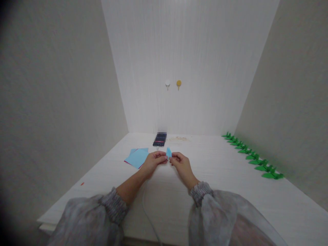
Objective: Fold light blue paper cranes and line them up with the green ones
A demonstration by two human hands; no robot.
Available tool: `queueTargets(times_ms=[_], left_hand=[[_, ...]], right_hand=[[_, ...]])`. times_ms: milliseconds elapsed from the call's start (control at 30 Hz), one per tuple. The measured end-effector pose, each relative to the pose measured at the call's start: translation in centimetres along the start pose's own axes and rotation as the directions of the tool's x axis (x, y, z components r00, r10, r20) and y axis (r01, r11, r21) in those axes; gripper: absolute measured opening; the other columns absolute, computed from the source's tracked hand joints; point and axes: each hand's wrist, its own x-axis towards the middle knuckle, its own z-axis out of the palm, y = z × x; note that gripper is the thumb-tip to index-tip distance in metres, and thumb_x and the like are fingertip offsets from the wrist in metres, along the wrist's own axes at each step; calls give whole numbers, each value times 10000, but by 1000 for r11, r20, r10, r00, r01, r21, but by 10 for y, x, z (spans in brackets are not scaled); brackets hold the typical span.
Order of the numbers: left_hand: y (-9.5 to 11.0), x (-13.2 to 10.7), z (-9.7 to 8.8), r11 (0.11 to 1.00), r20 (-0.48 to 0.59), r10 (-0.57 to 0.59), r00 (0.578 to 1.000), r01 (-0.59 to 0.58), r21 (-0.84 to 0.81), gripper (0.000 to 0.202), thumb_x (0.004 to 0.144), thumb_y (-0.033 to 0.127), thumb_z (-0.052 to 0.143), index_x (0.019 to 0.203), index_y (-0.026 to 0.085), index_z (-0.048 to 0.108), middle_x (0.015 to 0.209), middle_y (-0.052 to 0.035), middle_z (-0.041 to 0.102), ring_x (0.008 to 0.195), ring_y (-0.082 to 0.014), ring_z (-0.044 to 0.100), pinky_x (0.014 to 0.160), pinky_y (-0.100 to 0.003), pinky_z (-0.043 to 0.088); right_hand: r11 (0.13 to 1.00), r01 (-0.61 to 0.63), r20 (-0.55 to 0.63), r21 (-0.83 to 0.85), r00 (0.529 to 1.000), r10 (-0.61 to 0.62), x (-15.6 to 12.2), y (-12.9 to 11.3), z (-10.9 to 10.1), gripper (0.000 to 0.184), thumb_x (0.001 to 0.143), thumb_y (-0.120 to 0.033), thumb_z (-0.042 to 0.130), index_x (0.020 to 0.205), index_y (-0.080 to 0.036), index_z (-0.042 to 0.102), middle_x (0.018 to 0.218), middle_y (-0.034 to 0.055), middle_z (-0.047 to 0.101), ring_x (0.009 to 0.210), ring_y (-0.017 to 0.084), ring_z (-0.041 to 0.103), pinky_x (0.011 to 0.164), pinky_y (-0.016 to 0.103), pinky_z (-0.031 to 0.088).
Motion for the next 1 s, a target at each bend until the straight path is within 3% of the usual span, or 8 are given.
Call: queueTargets(times_ms=[267,700,1000], left_hand=[[-3,1,-2,1000,-16,-15,1000,14,-22,274,517,251,686,726,106,584,643,-31,620,567,-103,560,625,-245,441],[1,-2,0,1000,-58,-5,998,5,-4,248,508,201,680,714,115,571,570,0,589,495,-76,524,561,-216,423],[0,-4,2,999,54,31,998,-34,37,284,528,270,674,731,105,564,634,-35,603,568,-101,543,578,-218,401]], right_hand=[[984,-30,109,177,994,11,-2,2,-2,211,624,-307,603,775,-161,582,663,24,602,604,137,548,592,275,420],[953,-100,136,285,989,63,-1,5,-2,131,598,-223,611,697,-161,551,589,-8,576,570,112,527,608,256,393],[960,-93,113,263,991,65,-1,7,1,149,601,-226,621,715,-164,547,597,-9,579,588,119,536,634,264,396]])
